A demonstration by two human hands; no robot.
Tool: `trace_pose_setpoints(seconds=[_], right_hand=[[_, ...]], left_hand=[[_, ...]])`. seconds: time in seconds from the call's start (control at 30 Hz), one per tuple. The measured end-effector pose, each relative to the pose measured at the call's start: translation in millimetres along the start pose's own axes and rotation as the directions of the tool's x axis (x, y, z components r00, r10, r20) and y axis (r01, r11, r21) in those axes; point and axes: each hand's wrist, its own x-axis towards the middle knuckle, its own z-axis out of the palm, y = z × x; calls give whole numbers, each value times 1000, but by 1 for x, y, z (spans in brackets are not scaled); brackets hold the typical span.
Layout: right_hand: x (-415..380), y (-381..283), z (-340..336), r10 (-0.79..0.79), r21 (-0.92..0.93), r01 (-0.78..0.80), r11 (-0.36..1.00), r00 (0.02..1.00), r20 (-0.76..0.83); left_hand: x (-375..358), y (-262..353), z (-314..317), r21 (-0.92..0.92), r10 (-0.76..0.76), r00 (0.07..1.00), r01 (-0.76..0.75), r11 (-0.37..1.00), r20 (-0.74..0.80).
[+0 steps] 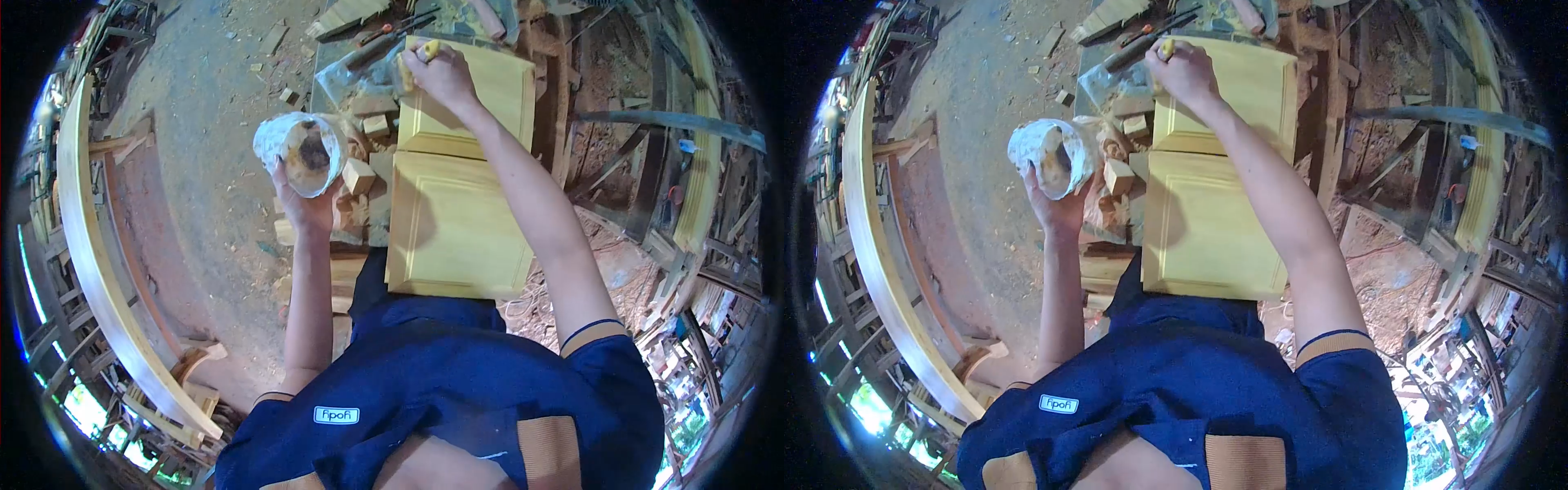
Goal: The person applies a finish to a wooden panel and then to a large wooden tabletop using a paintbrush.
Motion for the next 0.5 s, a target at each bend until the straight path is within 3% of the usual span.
trace_pose_setpoints(seconds=[0.07, 0.13, 0.2, 0.27, 0.37, 0.43, 0.47, 0.5], right_hand=[[-7, 14, 0, 68, 50, -68, 996, 998, 17], [-25, 31, -20, 285, 289, -313, 905, 949, 135], [-45, 67, -46, 352, 457, -388, 800, 921, 165], [-71, 83, -94, 415, 354, -427, 832, 903, 112], [-102, 107, -142, 386, 241, -374, 896, 922, -4], [-116, 94, -160, 446, -134, -462, 877, 885, -132], [-121, 87, -154, 281, -298, -334, 894, 937, -209], [-124, 75, -144, 213, -329, -266, 906, 959, -188]], left_hand=[[0, 0, 2, 1, -2, 1000, 2, 1000, 28], [2, -1, -1, -36, -13, 999, 14, 999, 47], [1, -4, 1, -9, -4, 1000, 4, 1000, 10], [0, -8, 4, -13, -2, 999, 2, 1000, 33], [0, -10, 7, -16, 1, 997, 0, 1000, 71], [1, -12, 7, -14, -7, 996, 8, 1000, 91], [3, -13, 5, -10, 0, 993, 2, 1000, 118], [4, -13, 3, -5, 6, 989, -5, 1000, 145]])
